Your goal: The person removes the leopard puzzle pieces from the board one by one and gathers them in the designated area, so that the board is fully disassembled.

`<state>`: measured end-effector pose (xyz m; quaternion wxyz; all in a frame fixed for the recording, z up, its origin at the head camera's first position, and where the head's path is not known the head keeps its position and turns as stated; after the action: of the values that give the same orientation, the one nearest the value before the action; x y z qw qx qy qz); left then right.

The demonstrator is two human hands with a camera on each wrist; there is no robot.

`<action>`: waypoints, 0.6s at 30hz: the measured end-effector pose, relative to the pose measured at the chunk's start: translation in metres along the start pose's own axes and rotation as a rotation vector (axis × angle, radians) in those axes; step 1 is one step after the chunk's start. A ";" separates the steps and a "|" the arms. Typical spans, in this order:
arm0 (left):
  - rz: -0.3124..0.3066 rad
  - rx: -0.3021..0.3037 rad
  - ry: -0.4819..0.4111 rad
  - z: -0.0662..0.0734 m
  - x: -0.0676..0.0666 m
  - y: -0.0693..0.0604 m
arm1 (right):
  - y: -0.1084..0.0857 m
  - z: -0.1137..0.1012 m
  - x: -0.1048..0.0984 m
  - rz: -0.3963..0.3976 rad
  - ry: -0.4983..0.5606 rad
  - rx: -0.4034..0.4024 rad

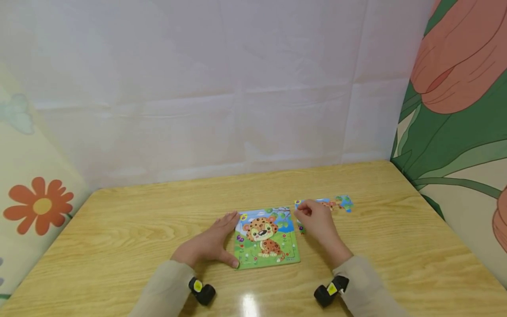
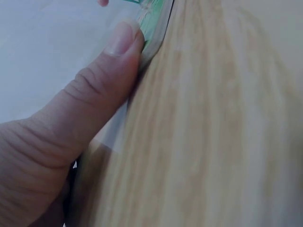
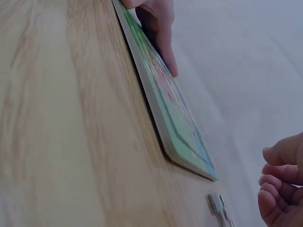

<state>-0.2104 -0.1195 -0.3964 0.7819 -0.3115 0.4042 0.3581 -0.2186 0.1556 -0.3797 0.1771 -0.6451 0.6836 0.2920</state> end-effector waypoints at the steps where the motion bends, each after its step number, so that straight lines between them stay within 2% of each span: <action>1: 0.000 0.001 -0.001 0.000 0.000 0.000 | 0.000 -0.001 0.001 -0.004 0.008 -0.005; 6: 0.001 0.005 0.002 -0.001 0.001 0.000 | -0.001 -0.008 0.011 -0.047 0.037 -0.024; 11: 0.006 0.018 0.005 0.000 0.000 -0.001 | -0.003 -0.015 0.025 -0.133 0.116 -0.043; 14: 0.010 0.019 0.000 0.001 -0.001 -0.001 | -0.004 -0.018 0.033 -0.187 0.150 -0.080; 18: 0.014 0.019 -0.002 0.001 -0.001 -0.001 | -0.005 -0.018 0.044 -0.258 0.140 -0.132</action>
<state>-0.2096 -0.1192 -0.3950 0.7827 -0.3010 0.4088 0.3601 -0.2161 0.1100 -0.3937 0.1222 -0.7567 0.5850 0.2652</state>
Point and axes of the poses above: each hand's wrist, its own y-axis towards the middle knuckle, its own x-axis out of the palm, z = x × y, the point moved 3 cm from there along y, towards the middle knuckle, and after that the axes turned 2 degrees about x, right-handed, at the moved point
